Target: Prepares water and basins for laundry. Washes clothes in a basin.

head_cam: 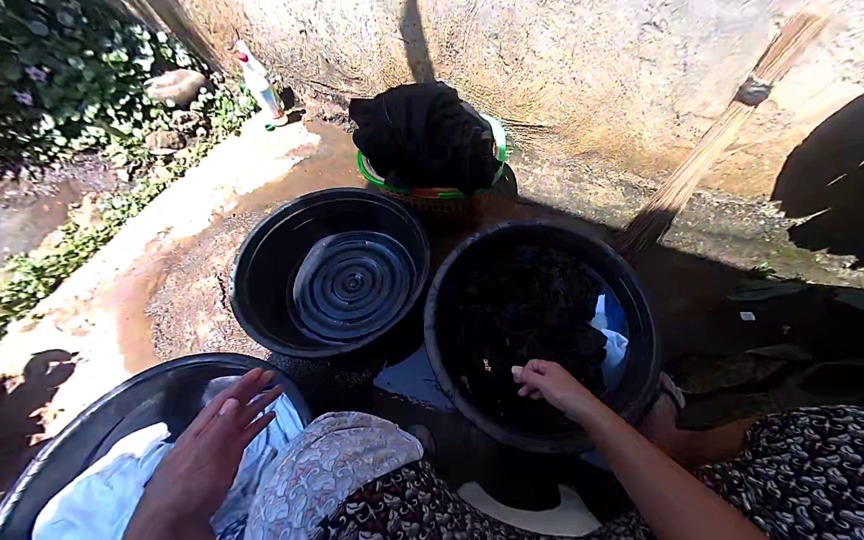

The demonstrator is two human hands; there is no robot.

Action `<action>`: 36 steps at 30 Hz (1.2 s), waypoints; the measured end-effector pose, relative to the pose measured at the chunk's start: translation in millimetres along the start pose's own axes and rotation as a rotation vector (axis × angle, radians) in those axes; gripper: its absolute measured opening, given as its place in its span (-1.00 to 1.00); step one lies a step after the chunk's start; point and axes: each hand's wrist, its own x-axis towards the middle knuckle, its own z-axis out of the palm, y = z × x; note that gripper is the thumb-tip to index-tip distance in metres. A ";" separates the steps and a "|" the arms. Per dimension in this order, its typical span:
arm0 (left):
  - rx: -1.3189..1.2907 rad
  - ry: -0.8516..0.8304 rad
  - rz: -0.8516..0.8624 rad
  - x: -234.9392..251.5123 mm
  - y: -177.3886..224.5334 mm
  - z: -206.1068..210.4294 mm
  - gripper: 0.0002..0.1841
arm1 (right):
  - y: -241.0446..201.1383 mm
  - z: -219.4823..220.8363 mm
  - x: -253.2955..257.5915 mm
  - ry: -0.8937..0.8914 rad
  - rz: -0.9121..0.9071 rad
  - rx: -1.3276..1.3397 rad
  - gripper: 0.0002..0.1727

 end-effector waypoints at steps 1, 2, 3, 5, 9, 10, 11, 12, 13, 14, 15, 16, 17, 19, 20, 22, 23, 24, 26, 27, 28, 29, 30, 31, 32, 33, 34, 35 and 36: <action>0.041 0.010 0.056 -1.1 18.5 -13.7 -0.28 | 8.8 -7.6 -3.6 0.003 0.025 -0.109 -0.48; 0.091 0.011 0.103 -2.7 41.4 -22.7 -0.28 | 18.0 -14.3 -5.0 -0.036 0.048 -0.280 -0.45; 0.135 0.010 0.140 -6.1 68.2 -24.8 -0.30 | 26.7 -16.9 -4.6 -0.108 0.072 -0.465 -0.43; 0.182 0.035 0.210 -16.1 119.7 -8.5 -0.40 | 39.1 -5.1 -5.3 -0.297 0.114 -0.722 -0.34; 0.224 -0.115 0.436 -21.5 190.6 65.3 -0.47 | 57.7 46.5 -4.6 -0.353 -0.021 -0.690 -0.18; 0.249 -0.205 0.490 -16.0 199.3 84.6 -0.46 | 61.3 56.0 -4.1 -0.335 -0.058 -0.654 -0.17; 0.287 -0.284 0.530 -9.8 202.5 106.4 -0.44 | 65.6 63.2 -3.7 -0.322 -0.079 -0.637 -0.16; 0.332 -0.337 0.553 -3.9 200.6 131.2 -0.42 | 69.9 68.0 -3.0 -0.311 -0.090 -0.632 -0.15; 0.379 -0.391 0.550 2.0 194.5 156.4 -0.39 | 73.5 70.2 -0.9 -0.302 -0.097 -0.640 -0.16; 0.460 -0.428 0.523 7.4 186.0 181.1 -0.38 | 76.8 70.2 2.5 -0.300 -0.107 -0.649 -0.17; 0.581 -0.456 0.463 12.9 175.8 203.1 -0.37 | 81.1 69.6 6.5 -0.297 -0.122 -0.651 -0.17; 0.724 -0.506 0.399 20.2 163.6 220.3 -0.35 | 87.5 70.3 10.1 -0.287 -0.145 -0.640 -0.17; 0.867 -0.589 0.352 28.7 151.5 233.2 -0.34 | 96.0 72.7 11.5 -0.271 -0.164 -0.618 -0.17; 1.065 -0.774 0.292 46.4 134.8 248.7 -0.28 | 113.8 79.8 3.6 -0.230 -0.191 -0.607 -0.15; 1.091 -0.825 0.273 61.1 134.6 253.3 -0.28 | 117.4 81.7 2.8 -0.197 -0.215 -0.627 -0.11; 1.058 -0.779 0.261 97.2 141.2 260.9 -0.30 | 120.7 83.2 7.6 -0.123 -0.280 -0.688 -0.06; 1.058 -0.705 0.279 114.9 142.9 263.8 -0.32 | 120.0 82.5 10.2 -0.119 -0.292 -0.711 -0.07; 1.076 -0.641 0.297 129.5 143.4 267.2 -0.32 | 119.8 83.1 7.8 -0.123 -0.300 -0.732 -0.08; 1.125 -0.602 0.295 147.3 144.5 274.3 -0.29 | 119.5 84.5 2.4 -0.138 -0.297 -0.766 -0.07; 1.138 -0.603 0.317 151.3 144.9 278.3 -0.30 | 120.2 84.8 4.3 -0.118 -0.310 -0.783 -0.07; 1.145 -0.617 0.355 151.5 142.8 282.7 -0.31 | 122.1 85.7 6.5 -0.081 -0.337 -0.801 -0.06; 1.153 -0.649 0.392 148.5 138.4 287.5 -0.32 | 123.8 86.5 8.3 -0.057 -0.352 -0.808 -0.05; 1.168 -0.699 0.417 142.0 131.8 292.1 -0.32 | 125.3 88.3 8.3 -0.034 -0.360 -0.803 -0.04; 1.190 -0.770 0.422 132.4 124.7 296.1 -0.32 | 123.7 89.1 7.4 -0.041 -0.334 -0.774 -0.03; 1.213 -0.859 0.396 121.1 118.3 299.9 -0.33 | 119.7 86.5 7.1 -0.076 -0.281 -0.722 -0.03; 1.247 -0.970 0.303 107.6 113.0 304.8 -0.35 | 114.3 81.3 5.8 -0.131 -0.207 -0.639 -0.05; 1.281 -1.083 0.188 93.6 105.0 310.5 -0.36 | 109.4 74.6 5.9 -0.180 -0.136 -0.534 -0.11; 1.315 -1.188 0.072 82.3 91.5 317.5 -0.36 | 106.1 67.1 8.2 -0.211 -0.090 -0.427 -0.17; 1.342 -1.273 -0.049 71.5 73.2 325.4 -0.33 | 105.0 60.1 9.8 -0.241 -0.056 -0.328 -0.22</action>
